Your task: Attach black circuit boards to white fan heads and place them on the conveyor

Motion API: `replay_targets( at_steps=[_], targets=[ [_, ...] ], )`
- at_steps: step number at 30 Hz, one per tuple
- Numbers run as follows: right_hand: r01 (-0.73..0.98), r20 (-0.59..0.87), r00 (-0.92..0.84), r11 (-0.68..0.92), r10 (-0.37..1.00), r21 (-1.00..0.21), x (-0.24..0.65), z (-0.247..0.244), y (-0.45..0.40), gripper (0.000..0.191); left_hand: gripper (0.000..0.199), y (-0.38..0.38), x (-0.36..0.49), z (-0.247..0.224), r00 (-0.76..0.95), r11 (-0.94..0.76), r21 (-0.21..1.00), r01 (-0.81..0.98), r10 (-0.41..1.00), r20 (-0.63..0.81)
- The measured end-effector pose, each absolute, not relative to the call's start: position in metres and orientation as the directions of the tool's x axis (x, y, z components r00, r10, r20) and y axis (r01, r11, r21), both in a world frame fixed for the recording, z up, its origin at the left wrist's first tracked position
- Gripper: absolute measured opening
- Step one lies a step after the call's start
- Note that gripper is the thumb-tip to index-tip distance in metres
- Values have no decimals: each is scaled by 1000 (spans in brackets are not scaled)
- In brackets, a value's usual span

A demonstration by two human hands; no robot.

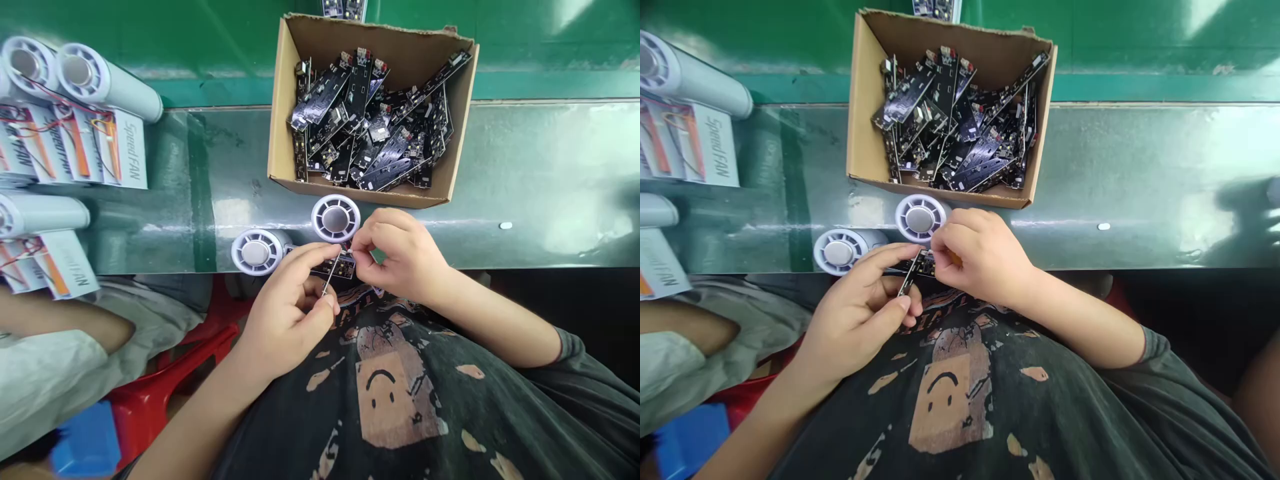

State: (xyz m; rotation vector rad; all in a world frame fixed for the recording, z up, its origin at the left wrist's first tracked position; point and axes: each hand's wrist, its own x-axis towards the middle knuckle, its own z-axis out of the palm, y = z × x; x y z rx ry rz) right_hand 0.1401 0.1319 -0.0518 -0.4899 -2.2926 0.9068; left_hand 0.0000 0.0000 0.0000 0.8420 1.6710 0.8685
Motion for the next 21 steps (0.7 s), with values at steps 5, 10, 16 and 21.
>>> replay_targets(
  at_steps=[5,10,16,21],
  targets=[
    [152,411,-728,714,548,-683,140,-53,124,15,49,0,0,-1,-247,465,868,176,874,-418],
    [218,419,-717,750,558,-625,139,-54,120,15,50,0,2,-1,-247,414,865,283,903,-352],
    [92,544,-682,795,489,-599,142,-56,122,16,50,-4,-2,-5,-222,354,883,309,929,-294],
    [-29,557,-697,759,451,-650,147,-59,125,12,53,-4,-11,-4,-153,331,879,345,943,-295]
  ],
)
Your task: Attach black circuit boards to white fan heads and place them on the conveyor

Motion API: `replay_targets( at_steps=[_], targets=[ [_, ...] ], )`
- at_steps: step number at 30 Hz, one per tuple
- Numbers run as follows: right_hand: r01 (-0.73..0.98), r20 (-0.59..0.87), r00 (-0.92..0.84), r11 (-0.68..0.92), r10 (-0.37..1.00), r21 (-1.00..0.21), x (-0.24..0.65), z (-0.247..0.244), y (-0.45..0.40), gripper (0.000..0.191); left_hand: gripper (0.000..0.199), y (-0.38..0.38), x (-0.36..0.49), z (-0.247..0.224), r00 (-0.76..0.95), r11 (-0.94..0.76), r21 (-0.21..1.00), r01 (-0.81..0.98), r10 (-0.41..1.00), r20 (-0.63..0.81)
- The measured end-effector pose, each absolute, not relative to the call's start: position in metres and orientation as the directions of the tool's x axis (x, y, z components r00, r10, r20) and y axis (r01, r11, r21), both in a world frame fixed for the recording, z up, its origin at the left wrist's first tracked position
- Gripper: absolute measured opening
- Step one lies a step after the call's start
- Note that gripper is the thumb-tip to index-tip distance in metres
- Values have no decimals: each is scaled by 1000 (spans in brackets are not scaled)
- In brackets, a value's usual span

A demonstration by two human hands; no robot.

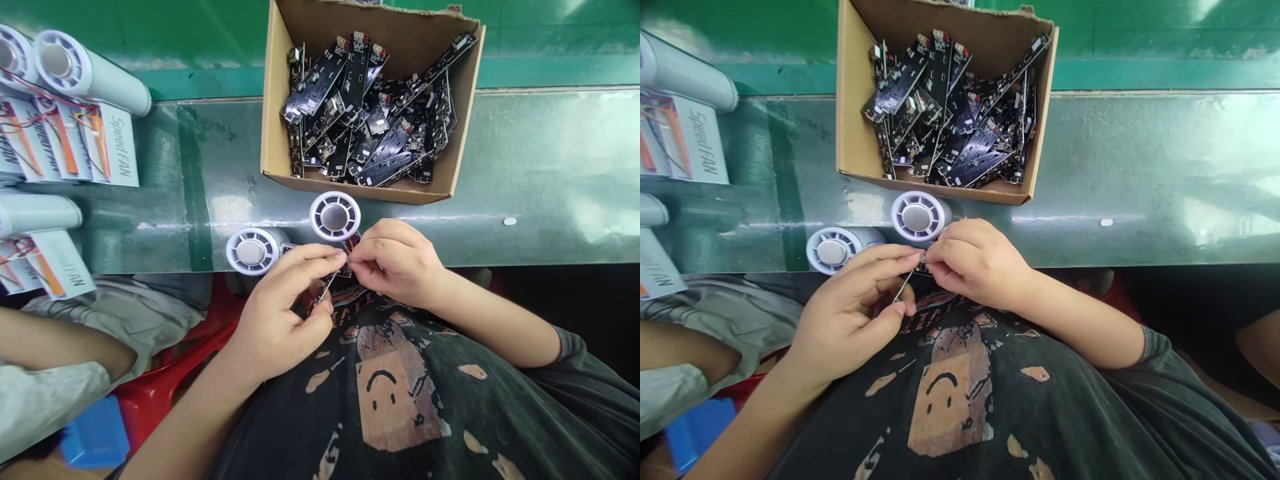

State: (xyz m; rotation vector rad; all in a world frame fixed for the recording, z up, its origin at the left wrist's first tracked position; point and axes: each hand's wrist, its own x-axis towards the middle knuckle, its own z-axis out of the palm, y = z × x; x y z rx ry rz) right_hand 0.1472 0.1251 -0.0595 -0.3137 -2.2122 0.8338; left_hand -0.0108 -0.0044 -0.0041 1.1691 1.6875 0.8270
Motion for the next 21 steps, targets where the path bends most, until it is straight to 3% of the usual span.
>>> replay_targets(
  at_steps=[7,12,14,16,19,21],
  targets=[
    [-86,477,-748,646,461,-759,148,-66,130,5,56,-3,-14,-12,-100,254,925,282,967,-235],
    [71,367,-675,552,640,-831,153,-53,133,16,56,-4,-8,-13,-136,281,944,172,956,-259],
    [123,210,-739,435,640,-892,160,-42,129,28,64,-7,-8,-8,-37,253,947,198,967,-250],
    [210,-30,-852,288,522,-934,168,-32,124,36,77,-10,-10,-1,187,171,948,267,956,-225],
    [414,-347,-837,76,422,-907,177,-28,120,24,96,-10,-15,4,466,26,950,312,867,-177],
    [466,-486,-774,-154,406,-871,182,-31,121,14,94,-7,-19,4,423,-2,926,377,890,-170]
  ],
)
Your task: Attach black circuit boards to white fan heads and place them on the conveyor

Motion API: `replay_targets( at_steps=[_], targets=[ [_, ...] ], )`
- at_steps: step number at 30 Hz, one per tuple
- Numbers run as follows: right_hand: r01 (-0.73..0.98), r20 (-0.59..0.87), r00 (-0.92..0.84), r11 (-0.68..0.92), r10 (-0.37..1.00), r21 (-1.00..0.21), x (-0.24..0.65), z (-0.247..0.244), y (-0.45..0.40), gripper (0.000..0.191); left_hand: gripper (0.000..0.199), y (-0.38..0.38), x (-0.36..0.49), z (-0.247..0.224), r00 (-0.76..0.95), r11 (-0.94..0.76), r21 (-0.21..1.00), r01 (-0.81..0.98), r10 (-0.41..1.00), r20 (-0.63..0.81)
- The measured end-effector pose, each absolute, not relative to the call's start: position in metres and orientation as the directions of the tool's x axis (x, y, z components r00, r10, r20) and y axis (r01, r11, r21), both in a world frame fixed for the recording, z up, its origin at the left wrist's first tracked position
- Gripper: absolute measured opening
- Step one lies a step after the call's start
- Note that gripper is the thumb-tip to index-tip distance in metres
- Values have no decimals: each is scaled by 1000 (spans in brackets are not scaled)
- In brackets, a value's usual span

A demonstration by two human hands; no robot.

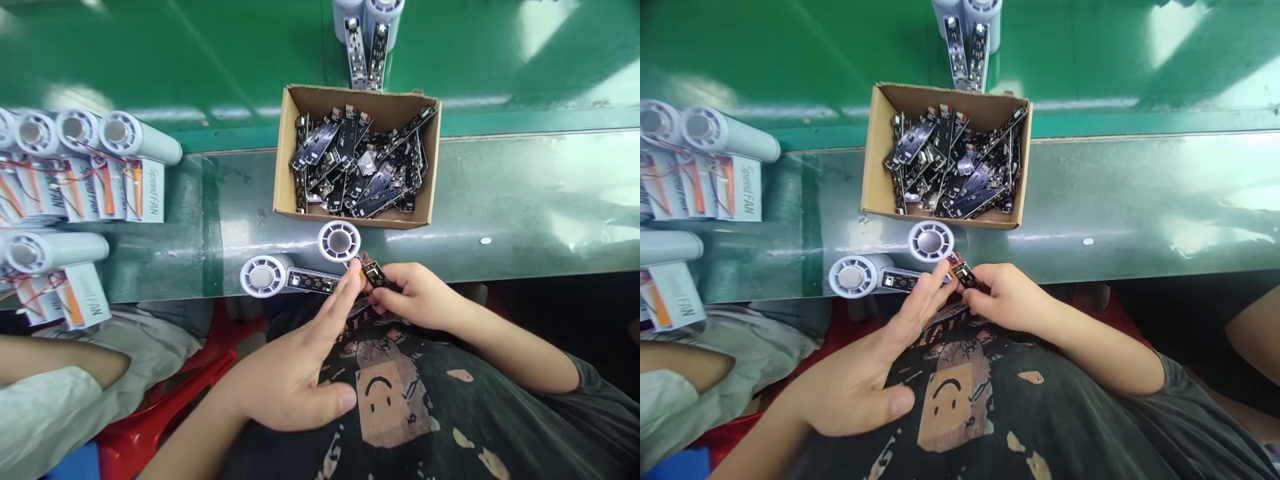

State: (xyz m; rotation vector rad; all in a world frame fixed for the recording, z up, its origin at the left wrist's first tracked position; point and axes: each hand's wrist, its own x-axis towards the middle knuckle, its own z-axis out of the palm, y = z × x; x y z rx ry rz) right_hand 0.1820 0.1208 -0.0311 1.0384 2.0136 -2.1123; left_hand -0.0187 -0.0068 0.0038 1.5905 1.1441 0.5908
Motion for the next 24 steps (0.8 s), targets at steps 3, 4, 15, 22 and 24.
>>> replay_targets(
  at_steps=[3,4,15,22,24],
  targets=[
    [427,-565,-747,-400,349,-811,187,-38,124,13,64,2,-22,-2,89,9,779,627,992,-84],
    [406,-561,-749,-426,352,-809,189,-40,125,11,53,7,-22,-4,5,-9,701,713,1000,8],
    [276,-437,-865,-492,248,-826,188,-50,133,28,13,50,5,-26,55,-90,380,921,993,101],
    [332,-445,-845,-361,297,-871,189,-50,132,30,14,47,10,-26,18,-51,416,908,996,83],
    [321,-371,-848,-192,378,-928,188,-48,135,25,13,45,11,-27,25,-66,375,925,993,113]
  ],
)
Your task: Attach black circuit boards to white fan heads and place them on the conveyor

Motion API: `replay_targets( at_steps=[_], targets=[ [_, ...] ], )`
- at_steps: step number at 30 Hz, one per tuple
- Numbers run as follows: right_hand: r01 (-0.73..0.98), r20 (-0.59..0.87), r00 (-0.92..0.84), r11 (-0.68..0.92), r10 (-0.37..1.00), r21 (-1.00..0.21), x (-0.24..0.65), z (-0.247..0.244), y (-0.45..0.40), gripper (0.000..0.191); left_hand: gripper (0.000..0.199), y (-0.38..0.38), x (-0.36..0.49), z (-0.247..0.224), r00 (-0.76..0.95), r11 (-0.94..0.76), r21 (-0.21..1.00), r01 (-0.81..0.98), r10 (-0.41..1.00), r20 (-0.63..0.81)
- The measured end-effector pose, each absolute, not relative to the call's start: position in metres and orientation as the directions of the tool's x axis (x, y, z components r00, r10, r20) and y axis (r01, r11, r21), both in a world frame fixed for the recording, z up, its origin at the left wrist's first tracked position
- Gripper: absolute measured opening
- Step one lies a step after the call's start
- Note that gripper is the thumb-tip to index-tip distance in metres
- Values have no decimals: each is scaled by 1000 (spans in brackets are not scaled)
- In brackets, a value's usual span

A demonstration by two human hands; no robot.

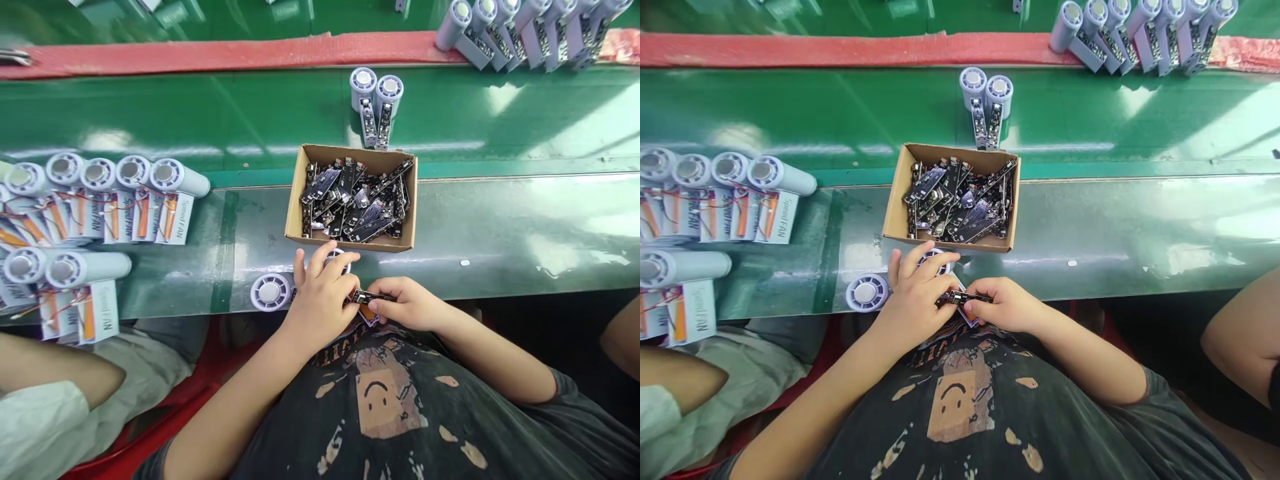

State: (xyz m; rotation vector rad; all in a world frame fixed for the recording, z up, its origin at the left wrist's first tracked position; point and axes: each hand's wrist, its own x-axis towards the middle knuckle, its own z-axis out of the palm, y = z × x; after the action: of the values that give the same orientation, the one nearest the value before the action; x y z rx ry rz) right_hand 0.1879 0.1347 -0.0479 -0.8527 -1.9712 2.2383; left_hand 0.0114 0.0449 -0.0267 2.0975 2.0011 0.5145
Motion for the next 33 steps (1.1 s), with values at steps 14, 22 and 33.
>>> replay_targets(
  at_steps=[14,22,33],
  targets=[
    [455,-330,-781,121,531,-882,178,-46,135,21,14,28,15,-23,-16,-17,126,992,966,257],
    [451,-325,-785,127,528,-883,176,-50,137,23,30,6,9,-24,115,-112,-24,993,972,203],
    [510,-324,-743,181,586,-841,169,-47,133,24,18,27,24,-20,154,-135,-163,977,982,107]
  ],
)
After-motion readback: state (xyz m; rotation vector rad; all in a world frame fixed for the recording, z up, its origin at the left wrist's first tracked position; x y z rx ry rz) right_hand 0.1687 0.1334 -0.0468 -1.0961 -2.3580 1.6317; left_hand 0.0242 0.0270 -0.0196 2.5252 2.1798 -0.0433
